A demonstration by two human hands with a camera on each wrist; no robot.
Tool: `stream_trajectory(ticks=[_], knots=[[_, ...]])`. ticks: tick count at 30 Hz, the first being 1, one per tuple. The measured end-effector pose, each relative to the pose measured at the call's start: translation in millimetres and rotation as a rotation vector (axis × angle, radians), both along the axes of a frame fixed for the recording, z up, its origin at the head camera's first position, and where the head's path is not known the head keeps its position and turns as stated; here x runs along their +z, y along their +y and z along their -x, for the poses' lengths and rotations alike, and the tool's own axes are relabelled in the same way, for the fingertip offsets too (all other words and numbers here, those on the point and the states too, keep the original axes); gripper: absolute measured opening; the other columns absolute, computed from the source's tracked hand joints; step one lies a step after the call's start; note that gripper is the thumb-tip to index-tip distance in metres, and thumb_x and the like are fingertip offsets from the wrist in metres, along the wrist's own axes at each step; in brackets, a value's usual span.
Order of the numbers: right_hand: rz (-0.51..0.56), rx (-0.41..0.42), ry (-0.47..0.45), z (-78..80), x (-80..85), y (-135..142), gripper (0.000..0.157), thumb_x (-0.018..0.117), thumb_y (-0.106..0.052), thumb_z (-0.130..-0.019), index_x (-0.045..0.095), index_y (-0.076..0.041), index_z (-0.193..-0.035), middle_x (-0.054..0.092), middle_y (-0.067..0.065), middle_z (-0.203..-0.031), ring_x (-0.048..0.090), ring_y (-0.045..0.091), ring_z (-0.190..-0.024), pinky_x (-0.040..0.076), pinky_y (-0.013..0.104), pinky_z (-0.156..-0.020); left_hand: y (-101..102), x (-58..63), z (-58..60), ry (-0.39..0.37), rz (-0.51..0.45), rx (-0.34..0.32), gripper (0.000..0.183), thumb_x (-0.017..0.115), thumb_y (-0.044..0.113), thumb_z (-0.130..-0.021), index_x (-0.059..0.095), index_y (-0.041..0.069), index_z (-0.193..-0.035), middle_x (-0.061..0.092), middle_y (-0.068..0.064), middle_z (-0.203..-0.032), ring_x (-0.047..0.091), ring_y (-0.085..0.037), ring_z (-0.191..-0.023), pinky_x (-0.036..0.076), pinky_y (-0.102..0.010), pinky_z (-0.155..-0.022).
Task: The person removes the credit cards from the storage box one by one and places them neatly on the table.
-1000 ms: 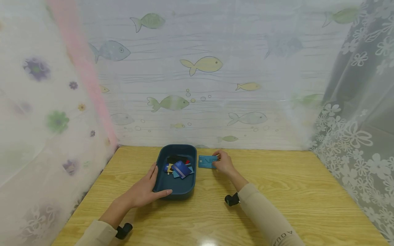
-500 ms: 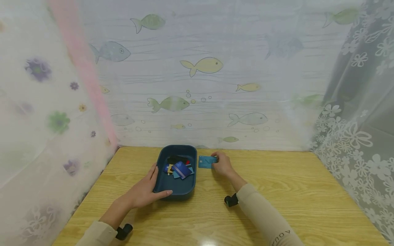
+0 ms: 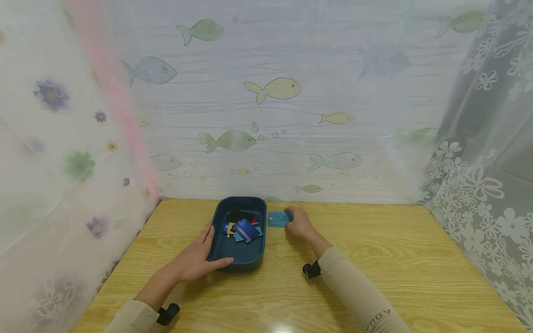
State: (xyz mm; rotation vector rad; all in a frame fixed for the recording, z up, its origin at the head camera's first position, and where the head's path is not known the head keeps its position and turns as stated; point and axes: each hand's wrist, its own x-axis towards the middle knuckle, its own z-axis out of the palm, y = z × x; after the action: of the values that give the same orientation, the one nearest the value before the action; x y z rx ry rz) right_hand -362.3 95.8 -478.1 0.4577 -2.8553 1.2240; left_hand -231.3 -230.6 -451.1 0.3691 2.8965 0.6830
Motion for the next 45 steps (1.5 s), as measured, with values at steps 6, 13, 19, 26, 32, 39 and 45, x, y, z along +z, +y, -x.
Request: stream_trajectory(ticks=[6, 13, 19, 26, 32, 39, 45], knots=[[-0.029, 0.012, 0.008, 1.1, -0.7, 0.2, 0.054, 0.062, 0.013, -0.083, 0.056, 0.012, -0.137, 0.055, 0.029, -0.141, 0.047, 0.046, -0.136, 0.042, 0.055, -0.11, 0.7, -0.1, 0.0, 0.004, -0.009, 0.004, 0.128, 0.056, 0.083, -0.084, 0.001, 0.001, -0.163, -0.006, -0.017, -0.171, 0.023, -0.045, -0.152, 0.032, -0.061, -0.116], [-0.054, 0.028, -0.007, 2.9, -0.9, 2.1, 0.056, 0.062, 0.012, -0.082, 0.055, 0.013, -0.137, 0.054, 0.031, -0.14, 0.046, 0.047, -0.137, 0.044, 0.054, -0.108, 1.2, -2.8, 1.2, 0.01, 0.0, 0.002, 0.128, 0.056, 0.084, -0.084, 0.001, 0.001, -0.163, -0.007, -0.016, -0.171, 0.023, -0.045, -0.152, 0.032, -0.061, -0.116], [-0.055, 0.022, -0.1, 3.6, 6.9, 3.8, 0.062, 0.056, 0.012, -0.078, 0.053, 0.012, -0.14, 0.049, 0.03, -0.145, 0.041, 0.046, -0.14, 0.041, 0.053, -0.111, 1.4, -2.8, 1.4, 0.01, 0.001, 0.005, 0.128, 0.055, 0.085, -0.083, 0.002, 0.001, -0.164, -0.006, -0.016, -0.171, 0.023, -0.045, -0.152, 0.032, -0.061, -0.116], [-0.104, 0.027, -0.12, 3.6, 11.7, 3.7, 0.061, 0.058, 0.007, -0.079, 0.055, 0.01, -0.14, 0.045, 0.033, -0.145, 0.039, 0.05, -0.138, 0.038, 0.057, -0.111, 0.9, -2.7, 1.1, 0.003, -0.011, 0.006, 0.127, 0.056, 0.084, -0.084, 0.0, 0.002, -0.164, -0.007, -0.016, -0.171, 0.022, -0.044, -0.152, 0.031, -0.062, -0.116], [-0.132, 0.012, -0.134, 6.0, 10.7, 2.0, 0.06, 0.059, 0.005, -0.08, 0.057, 0.008, -0.139, 0.043, 0.033, -0.146, 0.038, 0.052, -0.138, 0.038, 0.057, -0.11, -0.1, -2.6, 1.0, 0.001, -0.007, 0.007, 0.127, 0.056, 0.083, -0.084, -0.001, 0.003, -0.164, -0.009, -0.014, -0.171, 0.022, -0.045, -0.152, 0.032, -0.062, -0.116], [-0.145, 0.014, -0.133, 8.7, 8.4, 1.6, 0.061, 0.057, 0.005, -0.08, 0.057, 0.007, -0.14, 0.045, 0.031, -0.148, 0.036, 0.05, -0.14, 0.037, 0.057, -0.112, 0.0, -1.6, 0.3, 0.001, -0.01, 0.005, 0.127, 0.056, 0.083, -0.084, -0.001, 0.002, -0.164, -0.01, -0.014, -0.171, 0.022, -0.045, -0.152, 0.031, -0.062, -0.116], [-0.132, 0.021, -0.149, 5.9, 10.7, 1.2, 0.06, 0.055, 0.006, -0.082, 0.056, 0.006, -0.142, 0.043, 0.032, -0.149, 0.034, 0.052, -0.142, 0.039, 0.056, -0.108, -0.8, -2.8, 0.5, 0.006, -0.005, 0.003, 0.127, 0.056, 0.083, -0.084, 0.0, 0.002, -0.164, -0.009, -0.014, -0.171, 0.022, -0.045, -0.152, 0.032, -0.061, -0.116]])
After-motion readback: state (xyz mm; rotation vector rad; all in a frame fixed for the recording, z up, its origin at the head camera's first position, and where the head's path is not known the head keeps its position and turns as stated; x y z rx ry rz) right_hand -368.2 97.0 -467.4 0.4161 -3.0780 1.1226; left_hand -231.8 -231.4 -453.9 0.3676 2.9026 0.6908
